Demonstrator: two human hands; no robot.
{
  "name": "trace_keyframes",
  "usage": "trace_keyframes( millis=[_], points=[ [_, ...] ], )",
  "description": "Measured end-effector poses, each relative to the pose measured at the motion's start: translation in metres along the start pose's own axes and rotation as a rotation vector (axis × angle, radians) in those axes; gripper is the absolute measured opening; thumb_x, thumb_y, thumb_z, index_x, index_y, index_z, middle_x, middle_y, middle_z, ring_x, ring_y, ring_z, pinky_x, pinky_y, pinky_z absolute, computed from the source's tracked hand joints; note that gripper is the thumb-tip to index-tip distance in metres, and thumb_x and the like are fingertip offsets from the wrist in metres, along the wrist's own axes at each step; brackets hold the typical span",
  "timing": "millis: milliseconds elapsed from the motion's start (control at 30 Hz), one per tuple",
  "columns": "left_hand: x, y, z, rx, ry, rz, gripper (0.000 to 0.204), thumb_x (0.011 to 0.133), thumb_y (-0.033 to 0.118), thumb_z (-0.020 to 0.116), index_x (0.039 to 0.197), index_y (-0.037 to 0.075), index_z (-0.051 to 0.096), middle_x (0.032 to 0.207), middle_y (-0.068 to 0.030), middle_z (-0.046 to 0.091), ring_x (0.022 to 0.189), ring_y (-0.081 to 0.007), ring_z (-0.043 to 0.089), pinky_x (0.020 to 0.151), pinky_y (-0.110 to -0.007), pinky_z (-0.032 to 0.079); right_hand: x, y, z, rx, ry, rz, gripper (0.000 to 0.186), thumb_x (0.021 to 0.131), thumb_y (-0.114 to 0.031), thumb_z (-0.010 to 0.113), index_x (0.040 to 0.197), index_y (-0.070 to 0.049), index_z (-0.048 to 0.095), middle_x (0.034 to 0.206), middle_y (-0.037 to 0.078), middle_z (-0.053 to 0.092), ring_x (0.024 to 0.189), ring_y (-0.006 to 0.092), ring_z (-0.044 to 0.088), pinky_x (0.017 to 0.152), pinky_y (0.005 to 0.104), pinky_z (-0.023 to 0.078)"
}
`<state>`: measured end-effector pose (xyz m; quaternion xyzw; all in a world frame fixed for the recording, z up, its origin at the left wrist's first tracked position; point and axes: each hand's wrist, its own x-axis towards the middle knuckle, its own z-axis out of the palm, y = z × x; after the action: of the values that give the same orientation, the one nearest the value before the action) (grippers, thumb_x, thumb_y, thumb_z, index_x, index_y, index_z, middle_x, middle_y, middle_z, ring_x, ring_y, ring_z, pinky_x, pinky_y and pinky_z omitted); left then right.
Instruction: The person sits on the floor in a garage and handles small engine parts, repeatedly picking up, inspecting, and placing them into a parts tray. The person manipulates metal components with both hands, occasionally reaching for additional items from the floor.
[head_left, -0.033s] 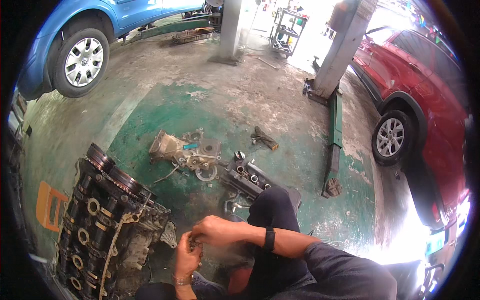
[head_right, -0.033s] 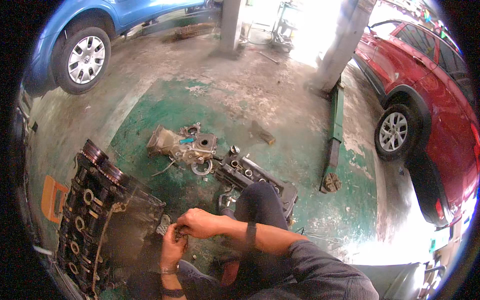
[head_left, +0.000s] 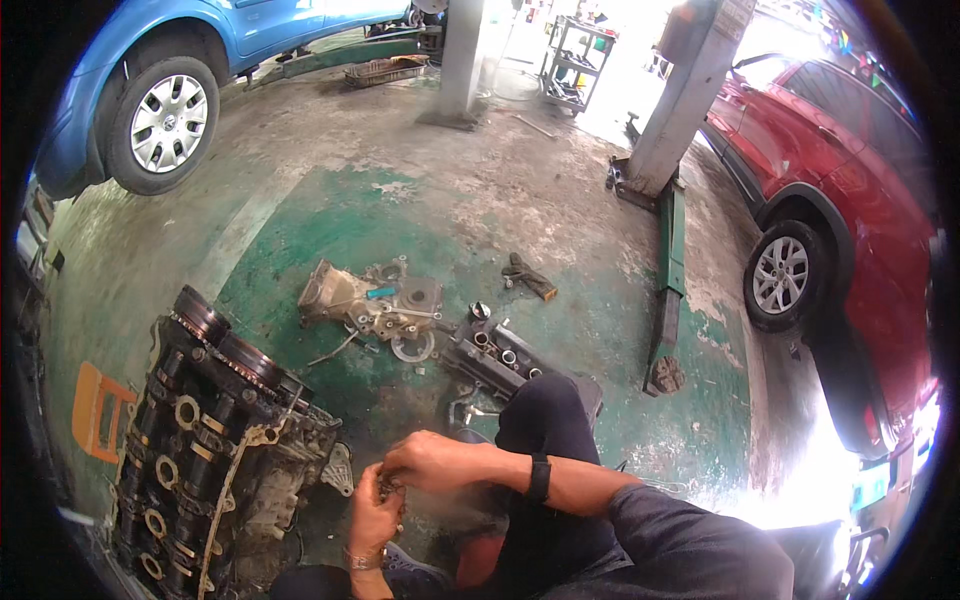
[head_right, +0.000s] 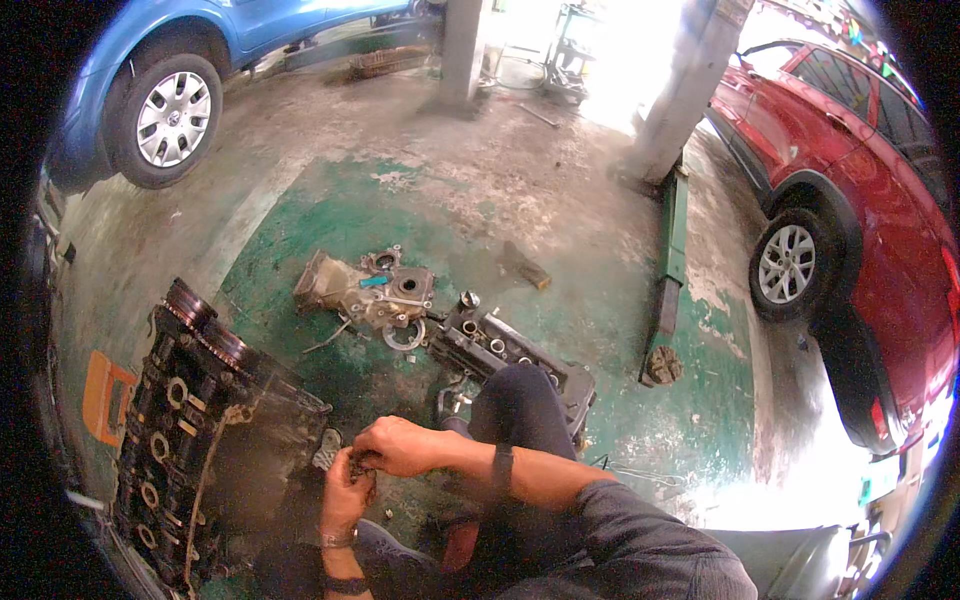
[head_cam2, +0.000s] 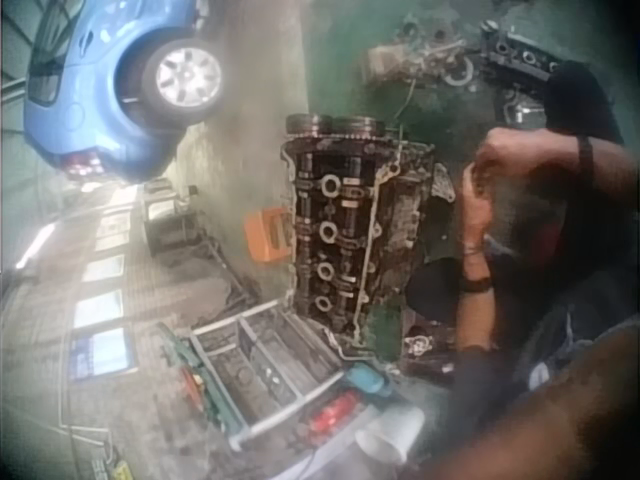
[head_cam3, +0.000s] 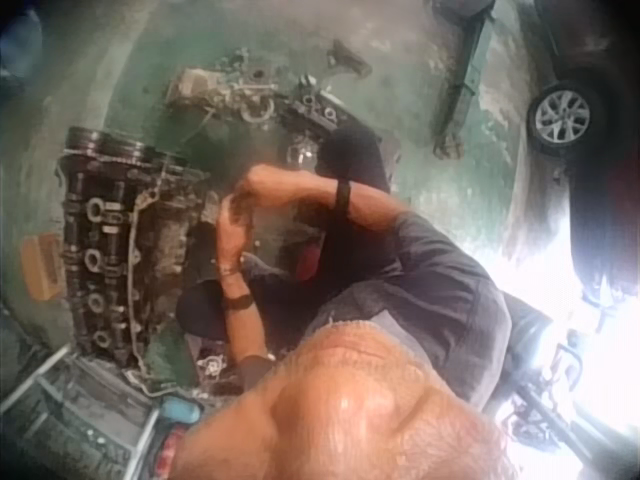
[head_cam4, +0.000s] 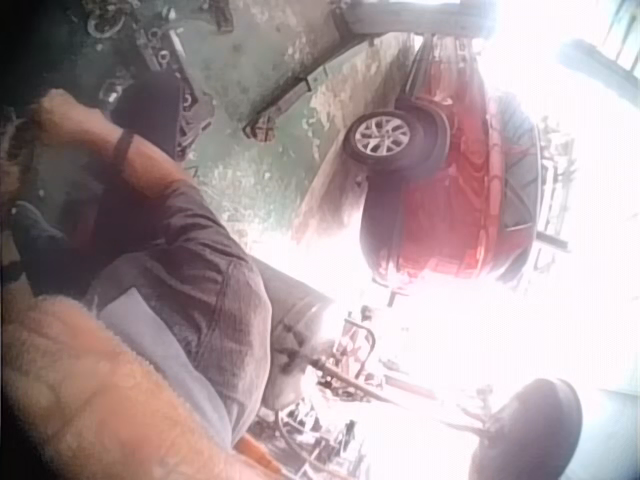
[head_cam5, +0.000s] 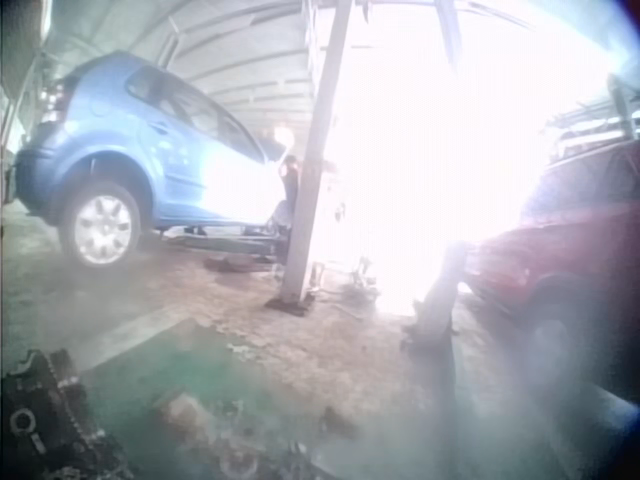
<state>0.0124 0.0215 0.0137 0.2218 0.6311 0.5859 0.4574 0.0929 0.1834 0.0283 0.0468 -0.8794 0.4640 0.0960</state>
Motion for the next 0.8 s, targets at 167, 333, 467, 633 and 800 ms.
trace_keyframes(
  millis=[167,333,467,633,800],
  points=[
    [-0.001,0.002,0.001,0.084,0.052,0.053,0.028,0.084,0.0,0.057,0.111,0.002,0.05,0.078,-0.0011,0.056,0.06,-0.0048,0.05,0.05,-0.021,0.04,0.002,-0.004,0.0,-0.013,-0.002,0.22,0.027,0.082,-0.028,0.062,0.086,-0.002,0.065,0.072,0.02,0.061,0.072,0.0406,0.059,0.065,0.0471,0.047],
    [0.003,-0.003,0.0,0.221,0.054,0.145,0.032,0.084,0.003,0.06,0.114,0.002,0.05,0.086,-0.0049,0.06,0.072,-0.0089,0.056,0.058,-0.023,0.045,0.002,-0.003,0.003,-0.103,0.039,0.206,0.032,0.082,-0.035,0.062,0.079,-0.002,0.064,0.071,0.02,0.061,0.07,0.0406,0.059,0.063,0.0467,0.046],
    [0.006,-0.011,-0.001,0.226,0.023,0.224,0.031,0.09,0.016,0.059,0.117,0.004,0.049,0.093,-0.0005,0.058,0.061,-0.0051,0.048,0.051,-0.022,0.039,0.0,0.007,0.003,-0.058,0.01,0.093,0.023,0.078,-0.026,0.065,0.081,-0.003,0.064,0.074,0.02,0.061,0.071,0.0394,0.059,0.063,0.0449,0.047],
    [0.001,-0.001,-0.005,0.015,-0.049,0.111,0.03,0.088,0.011,0.059,0.116,0.004,0.048,0.089,0.0004,0.057,0.062,-0.005,0.048,0.051,-0.021,0.038,0.004,0.003,-0.004,0.118,-0.02,-0.021,0.014,0.075,-0.008,0.064,0.087,0.0,0.064,0.08,0.02,0.061,0.075,0.0367,0.06,0.067,0.0422,0.048],
    [-0.005,0.016,-0.014,-0.21,-0.167,-0.044,0.028,0.085,0.002,0.057,0.112,0.002,0.049,0.076,0.0004,0.053,0.058,-0.0064,0.05,0.048,-0.021,0.04,0.01,-0.008,-0.01,0.227,-0.097,0.009,0.017,0.079,0.0,0.061,0.095,0.002,0.064,0.088,0.015,0.062,0.08,0.0312,0.061,0.071,0.0363,0.047]
  ],
)
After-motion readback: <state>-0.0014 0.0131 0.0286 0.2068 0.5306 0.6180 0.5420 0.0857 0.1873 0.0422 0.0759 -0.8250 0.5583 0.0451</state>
